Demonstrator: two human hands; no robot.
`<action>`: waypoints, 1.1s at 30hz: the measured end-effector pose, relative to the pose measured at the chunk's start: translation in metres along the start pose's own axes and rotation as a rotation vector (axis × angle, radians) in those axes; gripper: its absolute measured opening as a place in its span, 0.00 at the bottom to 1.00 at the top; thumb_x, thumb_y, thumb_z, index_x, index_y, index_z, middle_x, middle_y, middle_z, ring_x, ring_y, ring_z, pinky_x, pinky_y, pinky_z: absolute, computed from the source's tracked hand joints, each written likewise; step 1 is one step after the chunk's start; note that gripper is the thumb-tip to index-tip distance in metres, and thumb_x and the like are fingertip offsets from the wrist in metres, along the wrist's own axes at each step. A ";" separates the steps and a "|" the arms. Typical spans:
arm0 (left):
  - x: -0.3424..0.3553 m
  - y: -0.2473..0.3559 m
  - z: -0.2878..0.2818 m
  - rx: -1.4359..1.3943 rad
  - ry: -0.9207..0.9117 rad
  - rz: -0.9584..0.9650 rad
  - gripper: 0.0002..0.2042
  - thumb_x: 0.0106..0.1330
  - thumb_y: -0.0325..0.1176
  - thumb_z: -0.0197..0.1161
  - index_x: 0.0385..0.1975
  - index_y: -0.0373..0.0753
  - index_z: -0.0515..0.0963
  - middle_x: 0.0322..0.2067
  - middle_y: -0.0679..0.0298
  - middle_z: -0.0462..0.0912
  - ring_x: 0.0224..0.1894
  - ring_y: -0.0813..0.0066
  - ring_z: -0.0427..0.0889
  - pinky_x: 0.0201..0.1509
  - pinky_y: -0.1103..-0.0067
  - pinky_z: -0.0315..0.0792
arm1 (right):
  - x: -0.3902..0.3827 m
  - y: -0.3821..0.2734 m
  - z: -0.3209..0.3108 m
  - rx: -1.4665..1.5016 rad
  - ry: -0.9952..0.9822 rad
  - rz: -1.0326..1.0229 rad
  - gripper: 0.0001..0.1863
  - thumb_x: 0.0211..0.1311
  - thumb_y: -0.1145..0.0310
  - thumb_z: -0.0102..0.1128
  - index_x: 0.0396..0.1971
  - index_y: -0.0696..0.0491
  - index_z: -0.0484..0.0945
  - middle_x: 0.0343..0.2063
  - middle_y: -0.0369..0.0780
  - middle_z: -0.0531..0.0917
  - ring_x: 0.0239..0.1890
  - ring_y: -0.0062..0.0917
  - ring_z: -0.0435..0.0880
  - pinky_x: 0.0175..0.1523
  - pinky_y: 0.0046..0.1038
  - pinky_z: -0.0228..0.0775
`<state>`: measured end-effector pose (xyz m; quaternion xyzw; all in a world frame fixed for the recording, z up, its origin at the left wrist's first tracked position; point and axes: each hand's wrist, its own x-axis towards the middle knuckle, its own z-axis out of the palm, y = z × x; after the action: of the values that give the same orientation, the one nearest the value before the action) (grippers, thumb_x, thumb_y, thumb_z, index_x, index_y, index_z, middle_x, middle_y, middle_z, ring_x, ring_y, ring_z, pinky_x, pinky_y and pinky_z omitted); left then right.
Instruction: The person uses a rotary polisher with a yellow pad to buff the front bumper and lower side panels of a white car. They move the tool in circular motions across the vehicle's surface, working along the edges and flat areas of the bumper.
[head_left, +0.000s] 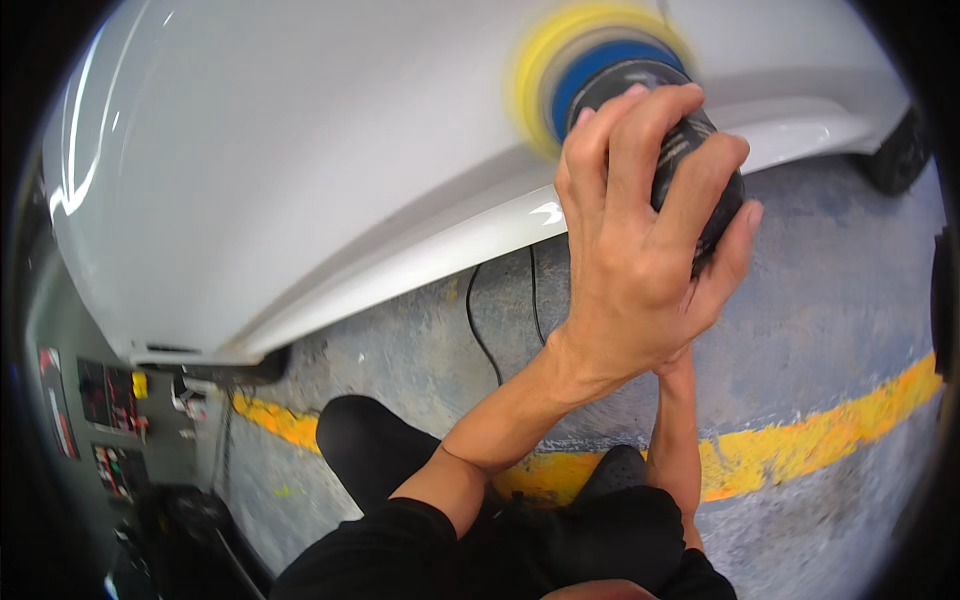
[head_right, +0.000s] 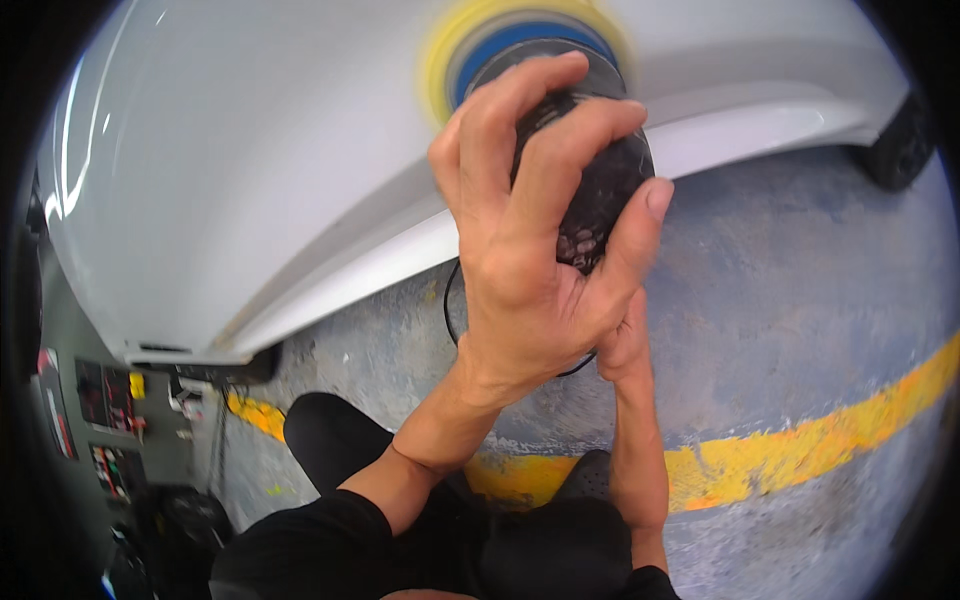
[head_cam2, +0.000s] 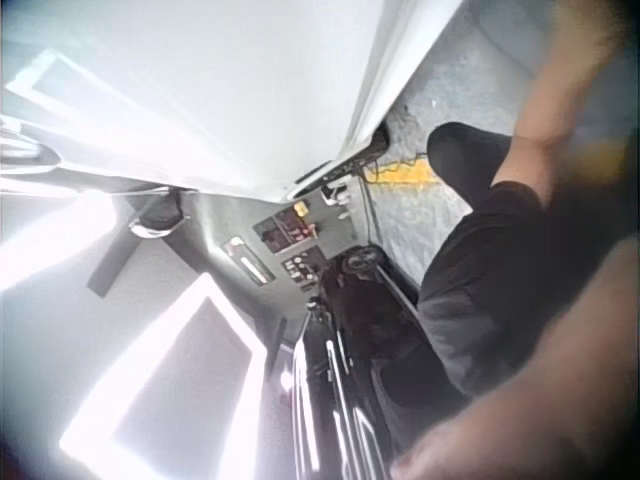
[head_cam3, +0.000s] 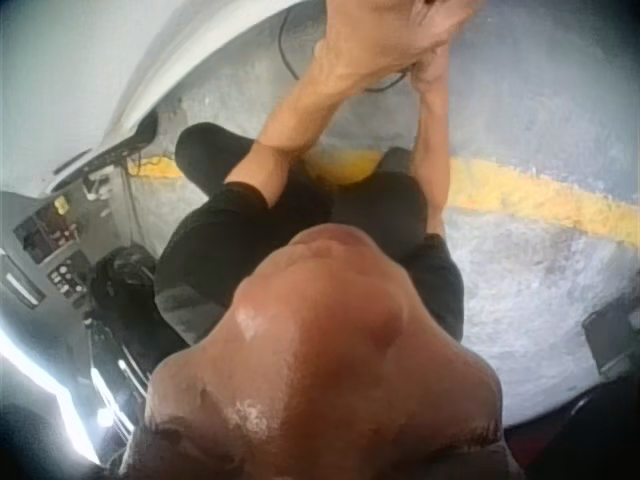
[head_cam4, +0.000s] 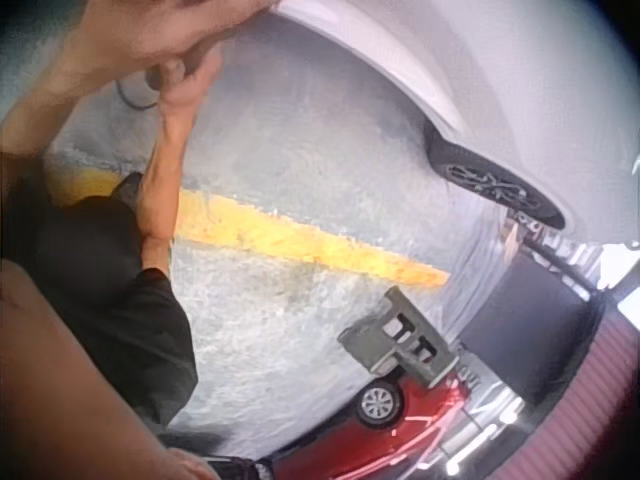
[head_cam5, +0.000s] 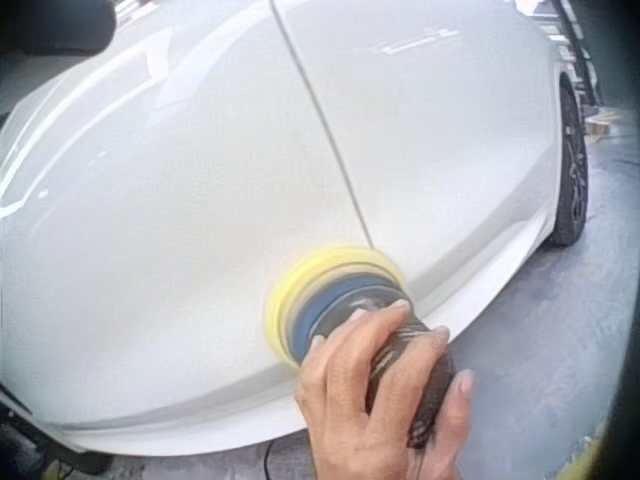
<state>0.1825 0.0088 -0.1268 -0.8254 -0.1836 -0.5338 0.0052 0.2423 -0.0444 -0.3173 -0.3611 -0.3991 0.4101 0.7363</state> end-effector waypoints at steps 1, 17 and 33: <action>-0.004 -0.001 -0.009 0.018 0.029 -0.020 0.19 0.59 0.36 0.75 0.50 0.44 0.83 0.63 0.53 0.75 0.68 0.45 0.68 0.72 0.50 0.60 | -0.001 0.002 -0.002 -0.061 -0.042 0.015 0.47 0.56 0.26 0.71 0.49 0.61 0.80 0.40 0.37 0.87 0.44 0.20 0.82 0.48 0.29 0.76; -0.108 -0.056 -0.160 -0.167 0.983 -0.724 0.30 0.72 0.52 0.64 0.63 0.35 0.72 0.58 0.54 0.78 0.50 0.63 0.86 0.57 0.68 0.81 | 0.025 -0.039 0.128 -0.958 -0.429 -0.355 0.44 0.39 0.29 0.81 0.46 0.52 0.84 0.30 0.44 0.87 0.32 0.42 0.90 0.40 0.40 0.81; -0.138 -0.026 -0.076 -1.072 0.696 -1.194 0.24 0.72 0.46 0.68 0.62 0.38 0.76 0.54 0.63 0.83 0.59 0.72 0.80 0.70 0.69 0.68 | 0.091 -0.114 0.019 -1.447 -0.510 -0.738 0.45 0.38 0.25 0.78 0.44 0.50 0.86 0.30 0.39 0.87 0.32 0.32 0.86 0.42 0.38 0.78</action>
<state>0.0573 -0.0235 -0.2207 -0.2725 -0.2975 -0.6835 -0.6084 0.2927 -0.0052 -0.1849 -0.4863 -0.8087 -0.1434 0.2983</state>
